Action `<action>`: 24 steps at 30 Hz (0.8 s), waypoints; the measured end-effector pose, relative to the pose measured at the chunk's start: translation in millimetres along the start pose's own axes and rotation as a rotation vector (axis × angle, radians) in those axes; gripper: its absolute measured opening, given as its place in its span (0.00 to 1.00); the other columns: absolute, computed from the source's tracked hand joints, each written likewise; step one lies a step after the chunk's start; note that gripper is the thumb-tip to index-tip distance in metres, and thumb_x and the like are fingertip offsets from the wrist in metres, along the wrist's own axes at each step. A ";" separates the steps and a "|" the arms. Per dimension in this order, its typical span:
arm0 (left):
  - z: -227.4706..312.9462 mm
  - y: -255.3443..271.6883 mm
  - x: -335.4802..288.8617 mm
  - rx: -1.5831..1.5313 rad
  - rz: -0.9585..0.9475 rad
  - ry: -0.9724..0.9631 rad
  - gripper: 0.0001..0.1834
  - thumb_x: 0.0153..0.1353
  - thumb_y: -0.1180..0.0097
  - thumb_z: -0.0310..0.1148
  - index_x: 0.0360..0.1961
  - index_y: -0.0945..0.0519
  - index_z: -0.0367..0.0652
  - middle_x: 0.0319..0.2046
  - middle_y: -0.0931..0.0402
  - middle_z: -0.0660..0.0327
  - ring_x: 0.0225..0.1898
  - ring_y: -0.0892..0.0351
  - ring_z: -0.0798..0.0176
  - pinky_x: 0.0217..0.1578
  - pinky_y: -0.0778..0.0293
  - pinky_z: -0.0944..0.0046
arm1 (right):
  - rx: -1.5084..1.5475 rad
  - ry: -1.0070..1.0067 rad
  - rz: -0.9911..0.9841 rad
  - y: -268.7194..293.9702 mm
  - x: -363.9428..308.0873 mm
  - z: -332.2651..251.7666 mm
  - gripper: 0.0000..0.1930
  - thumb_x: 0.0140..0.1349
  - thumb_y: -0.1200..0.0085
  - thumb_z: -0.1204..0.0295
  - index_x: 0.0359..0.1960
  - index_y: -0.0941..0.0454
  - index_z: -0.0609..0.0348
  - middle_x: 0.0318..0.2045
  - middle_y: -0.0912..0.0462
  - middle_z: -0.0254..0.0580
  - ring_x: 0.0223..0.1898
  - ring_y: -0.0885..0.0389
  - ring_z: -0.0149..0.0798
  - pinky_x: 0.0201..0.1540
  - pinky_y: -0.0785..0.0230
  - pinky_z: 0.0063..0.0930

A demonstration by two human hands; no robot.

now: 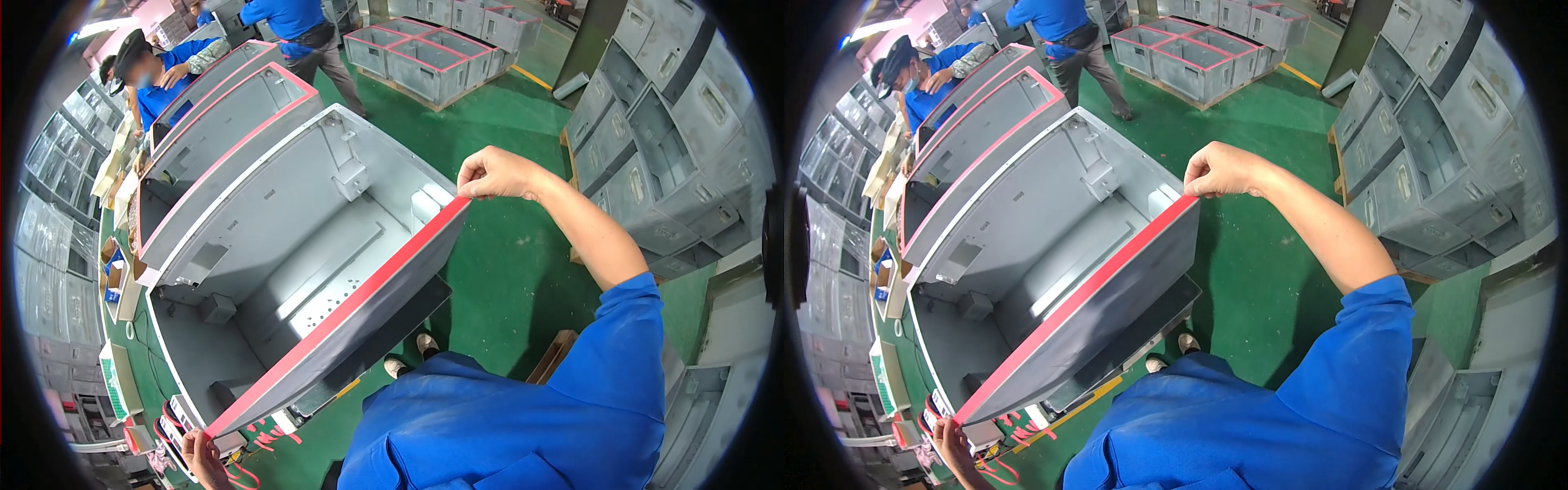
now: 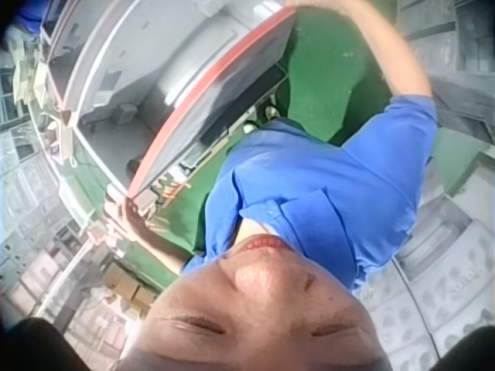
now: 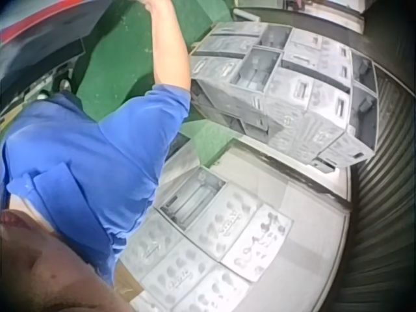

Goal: The person applies red adhesive tape to the edges of a grey metal cabinet frame. They measure and align the tape along the top and side edges, pressing it down to secure it. The person works on multiple sections of the frame, ensuring the tape is straight and adhered properly.

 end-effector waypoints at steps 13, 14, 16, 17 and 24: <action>1.6 -3.0 -2.7 0.016 0.030 0.013 0.04 0.56 0.48 0.29 0.26 0.30 0.46 0.16 0.32 0.72 0.14 0.34 0.83 0.10 0.43 0.86 | 0.046 0.046 0.025 0.1 1.4 3.3 0.06 0.46 0.43 0.73 0.23 0.23 0.64 0.18 0.25 0.34 0.21 0.30 0.23 0.24 0.36 0.17; 0.4 -1.3 -1.6 0.020 0.017 0.007 0.04 0.56 0.47 0.29 0.26 0.29 0.46 0.16 0.32 0.72 0.14 0.34 0.83 0.10 0.43 0.86 | 0.046 0.054 0.029 0.2 1.4 3.7 0.06 0.46 0.43 0.73 0.23 0.23 0.64 0.19 0.24 0.34 0.21 0.30 0.23 0.24 0.36 0.17; -1.2 1.5 0.8 0.026 -0.011 -0.004 0.04 0.56 0.47 0.29 0.26 0.29 0.46 0.16 0.31 0.72 0.15 0.34 0.83 0.10 0.43 0.86 | 0.043 0.058 0.032 0.4 1.3 4.3 0.06 0.46 0.43 0.73 0.23 0.23 0.64 0.19 0.24 0.34 0.22 0.29 0.23 0.25 0.35 0.17; -2.0 2.1 0.5 0.022 -0.003 -0.004 0.04 0.56 0.47 0.29 0.26 0.29 0.46 0.16 0.31 0.72 0.14 0.34 0.83 0.10 0.43 0.86 | 0.041 0.060 0.033 0.4 1.1 4.5 0.06 0.46 0.43 0.73 0.23 0.23 0.64 0.20 0.24 0.34 0.22 0.28 0.23 0.26 0.35 0.17; -0.7 0.0 -1.0 0.029 0.019 -0.010 0.03 0.56 0.47 0.28 0.26 0.28 0.46 0.17 0.31 0.72 0.14 0.35 0.83 0.09 0.44 0.86 | 0.038 0.084 0.027 0.7 1.6 4.1 0.06 0.46 0.43 0.74 0.24 0.23 0.64 0.21 0.23 0.35 0.24 0.27 0.24 0.28 0.34 0.18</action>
Point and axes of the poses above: each hand's wrist, its own x-axis towards the middle knuckle, its own y-axis out of the back of the hand, z = x × y, the point moved 3 cm from there along x, towards the middle knuckle
